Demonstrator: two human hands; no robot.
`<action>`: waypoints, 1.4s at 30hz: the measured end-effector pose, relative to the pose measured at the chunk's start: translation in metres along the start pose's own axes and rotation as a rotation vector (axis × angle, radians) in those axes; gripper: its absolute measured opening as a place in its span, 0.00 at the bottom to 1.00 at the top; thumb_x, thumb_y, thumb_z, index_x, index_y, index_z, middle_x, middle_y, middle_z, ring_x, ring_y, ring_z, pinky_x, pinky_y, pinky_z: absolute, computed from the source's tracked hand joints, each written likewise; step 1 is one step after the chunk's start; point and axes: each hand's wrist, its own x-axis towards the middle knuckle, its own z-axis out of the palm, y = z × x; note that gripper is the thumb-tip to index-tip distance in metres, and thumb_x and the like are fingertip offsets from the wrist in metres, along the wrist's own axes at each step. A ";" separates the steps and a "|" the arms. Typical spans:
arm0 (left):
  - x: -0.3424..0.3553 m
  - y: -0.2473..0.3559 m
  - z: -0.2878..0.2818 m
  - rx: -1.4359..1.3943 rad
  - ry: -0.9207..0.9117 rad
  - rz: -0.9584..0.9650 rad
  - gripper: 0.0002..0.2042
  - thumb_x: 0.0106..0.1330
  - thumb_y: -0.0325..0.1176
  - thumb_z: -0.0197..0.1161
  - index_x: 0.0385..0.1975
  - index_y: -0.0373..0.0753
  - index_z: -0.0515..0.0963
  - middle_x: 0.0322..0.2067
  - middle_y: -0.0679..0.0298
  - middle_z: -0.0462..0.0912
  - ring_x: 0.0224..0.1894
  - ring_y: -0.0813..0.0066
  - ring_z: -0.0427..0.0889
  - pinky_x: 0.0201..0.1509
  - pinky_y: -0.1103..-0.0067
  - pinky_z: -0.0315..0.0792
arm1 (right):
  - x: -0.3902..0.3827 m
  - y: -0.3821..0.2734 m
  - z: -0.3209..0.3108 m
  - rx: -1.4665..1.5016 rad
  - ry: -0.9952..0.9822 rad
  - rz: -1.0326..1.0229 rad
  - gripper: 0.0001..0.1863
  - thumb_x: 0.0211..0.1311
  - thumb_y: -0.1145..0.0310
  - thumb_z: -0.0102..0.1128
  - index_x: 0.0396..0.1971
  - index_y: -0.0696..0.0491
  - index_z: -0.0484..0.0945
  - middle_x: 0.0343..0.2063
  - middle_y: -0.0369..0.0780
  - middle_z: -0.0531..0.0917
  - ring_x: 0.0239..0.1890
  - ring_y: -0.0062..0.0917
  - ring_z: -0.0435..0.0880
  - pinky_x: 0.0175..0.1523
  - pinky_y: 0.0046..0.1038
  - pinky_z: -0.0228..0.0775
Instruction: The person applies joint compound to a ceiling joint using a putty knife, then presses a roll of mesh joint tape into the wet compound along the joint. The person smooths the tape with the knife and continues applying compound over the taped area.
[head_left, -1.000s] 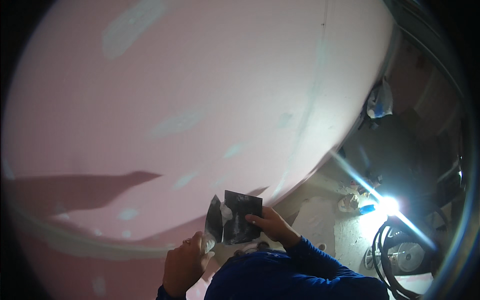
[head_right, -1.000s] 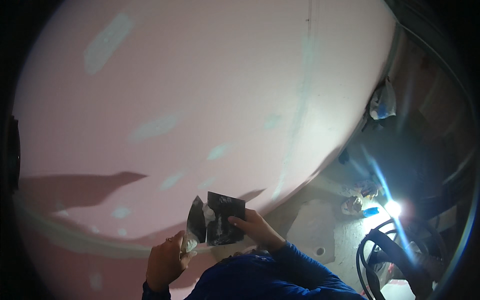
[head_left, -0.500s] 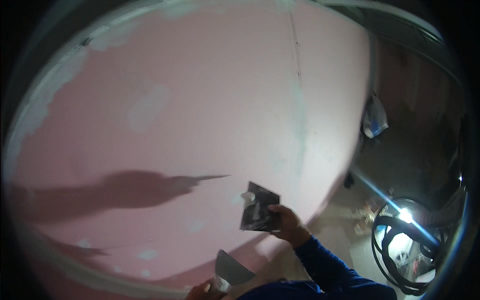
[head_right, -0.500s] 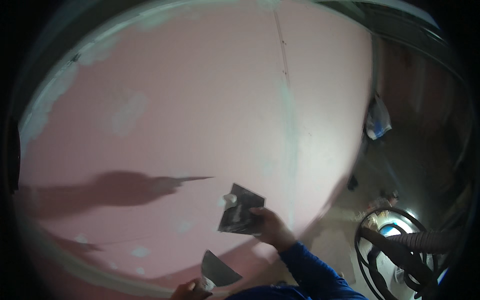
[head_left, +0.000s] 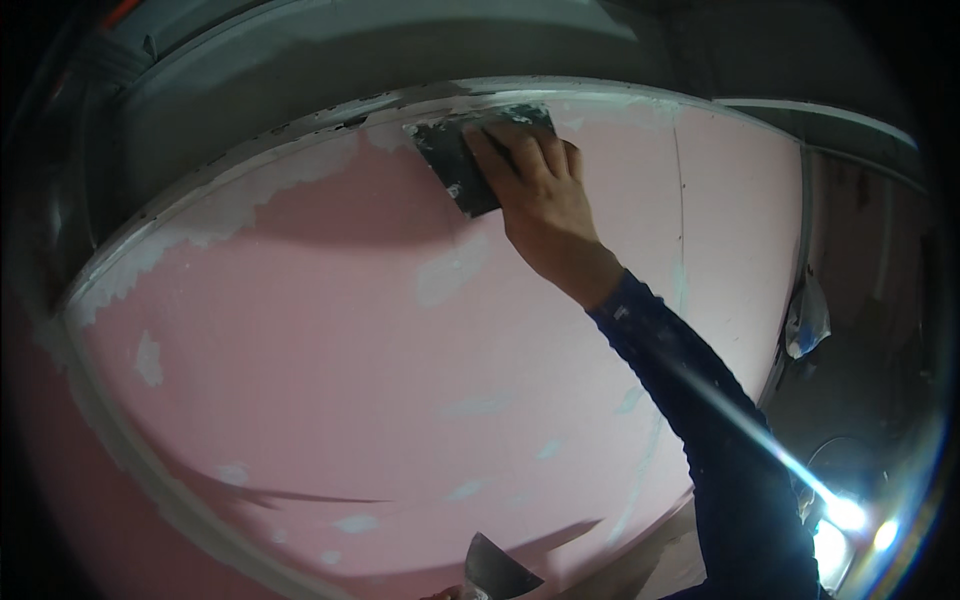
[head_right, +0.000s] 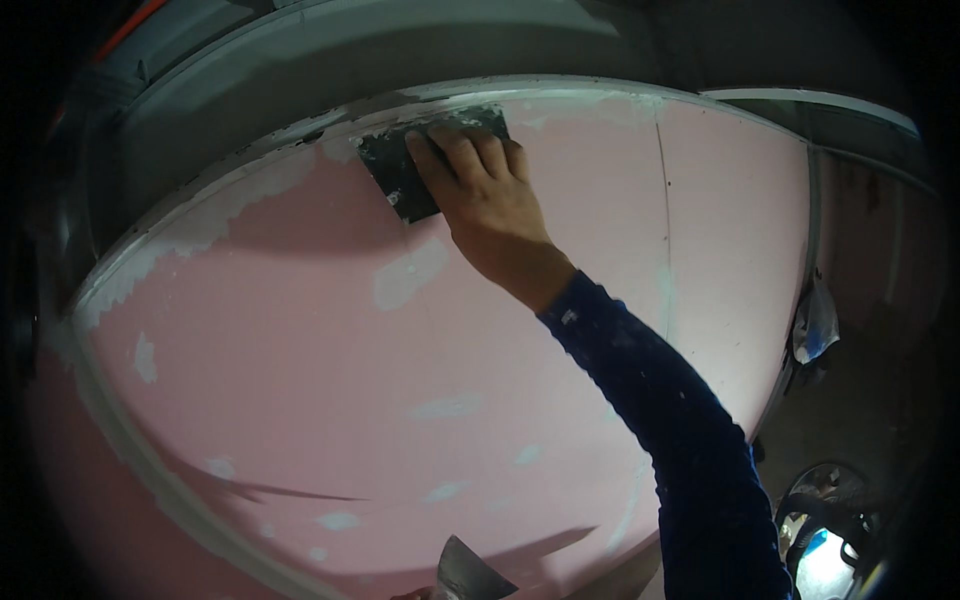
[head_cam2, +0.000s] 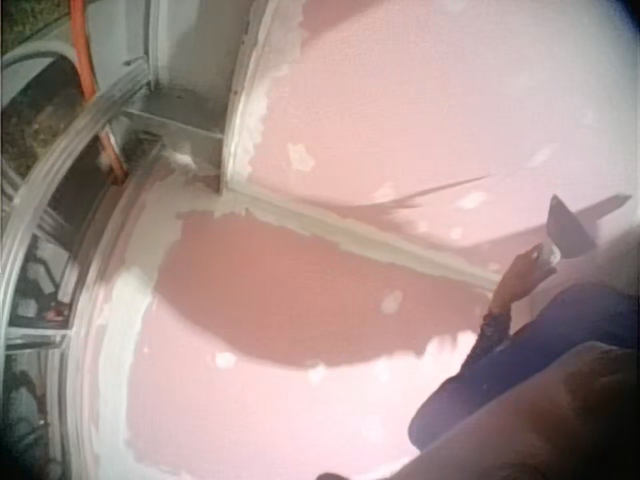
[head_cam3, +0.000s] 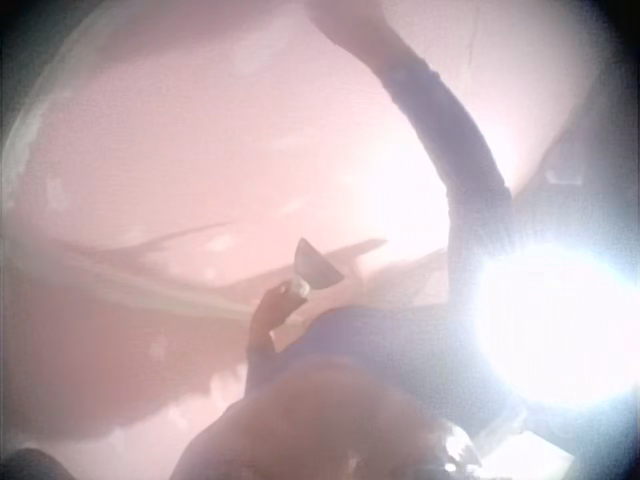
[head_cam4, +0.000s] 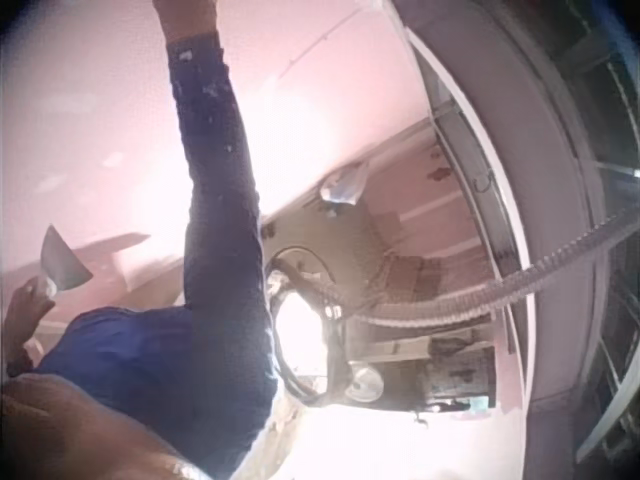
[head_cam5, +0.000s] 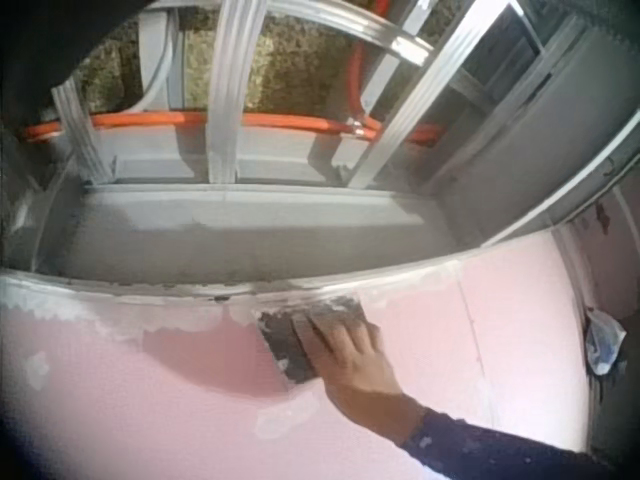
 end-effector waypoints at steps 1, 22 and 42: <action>-0.002 0.004 -0.004 -0.044 -0.010 -0.029 0.24 0.68 0.47 0.70 0.59 0.42 0.80 0.54 0.53 0.86 0.58 0.53 0.83 0.60 0.65 0.77 | 0.004 0.003 0.012 -0.015 0.008 -0.020 0.34 0.61 0.76 0.61 0.70 0.49 0.71 0.61 0.42 0.74 0.61 0.40 0.72 0.65 0.46 0.66; 0.012 0.029 -0.014 0.008 -0.161 -0.128 0.33 0.70 0.56 0.63 0.69 0.42 0.72 0.64 0.47 0.78 0.66 0.45 0.76 0.69 0.61 0.70 | 0.022 -0.001 -0.027 0.025 -0.210 0.038 0.29 0.60 0.78 0.61 0.64 0.54 0.76 0.56 0.44 0.77 0.59 0.41 0.76 0.64 0.47 0.70; -0.005 0.020 -0.005 -0.021 -0.068 -0.185 0.26 0.68 0.50 0.63 0.62 0.43 0.78 0.59 0.50 0.83 0.62 0.49 0.80 0.65 0.62 0.74 | 0.047 0.026 -0.005 0.010 -0.082 0.003 0.35 0.59 0.84 0.59 0.68 0.44 0.74 0.61 0.41 0.78 0.62 0.39 0.77 0.68 0.44 0.69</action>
